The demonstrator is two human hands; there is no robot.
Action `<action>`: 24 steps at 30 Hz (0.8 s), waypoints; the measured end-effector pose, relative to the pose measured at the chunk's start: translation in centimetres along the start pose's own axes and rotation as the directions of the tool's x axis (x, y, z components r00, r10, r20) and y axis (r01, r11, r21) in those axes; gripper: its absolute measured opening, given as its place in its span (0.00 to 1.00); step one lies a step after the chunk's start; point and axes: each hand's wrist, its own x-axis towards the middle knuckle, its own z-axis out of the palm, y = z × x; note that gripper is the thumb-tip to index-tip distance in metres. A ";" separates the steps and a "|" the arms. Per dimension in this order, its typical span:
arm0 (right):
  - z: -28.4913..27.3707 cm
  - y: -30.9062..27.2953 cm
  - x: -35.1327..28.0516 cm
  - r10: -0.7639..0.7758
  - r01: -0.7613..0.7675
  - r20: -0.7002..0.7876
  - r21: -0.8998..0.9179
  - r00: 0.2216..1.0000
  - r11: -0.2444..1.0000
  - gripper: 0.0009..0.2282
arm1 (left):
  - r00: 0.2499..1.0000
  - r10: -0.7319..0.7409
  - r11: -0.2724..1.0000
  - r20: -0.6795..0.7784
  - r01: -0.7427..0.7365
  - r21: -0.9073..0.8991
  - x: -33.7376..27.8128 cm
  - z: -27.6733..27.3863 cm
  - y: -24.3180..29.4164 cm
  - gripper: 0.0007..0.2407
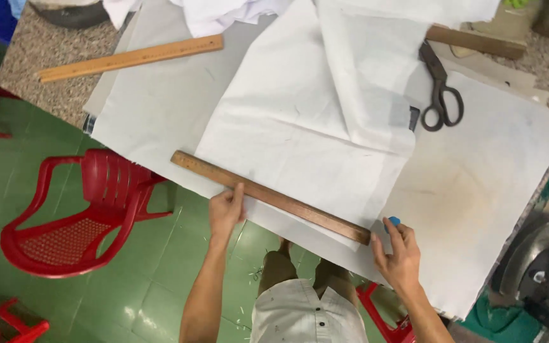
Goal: A person measures white fabric with a wooden ruler, marks it with blue chalk, and cuts out patterns using tailor scissors.
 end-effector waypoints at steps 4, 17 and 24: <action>0.1 -1.3 -2.7 -0.152 0.149 -0.035 -0.089 0.988 0.985 0.24 | 0.457 0.869 0.436 -0.191 -0.522 0.733 0.5 -2.3 -1.7 0.18; 3.5 -2.3 -6.3 -0.273 0.242 -0.084 -0.270 0.958 0.932 0.26 | 0.577 0.814 0.342 0.071 -0.574 0.744 5.1 0.3 -2.7 0.42; 3.6 -2.4 -6.8 -0.268 0.238 -0.061 -0.306 0.961 0.922 0.26 | 0.602 0.795 0.388 0.079 -0.603 0.697 4.8 0.1 -2.8 0.45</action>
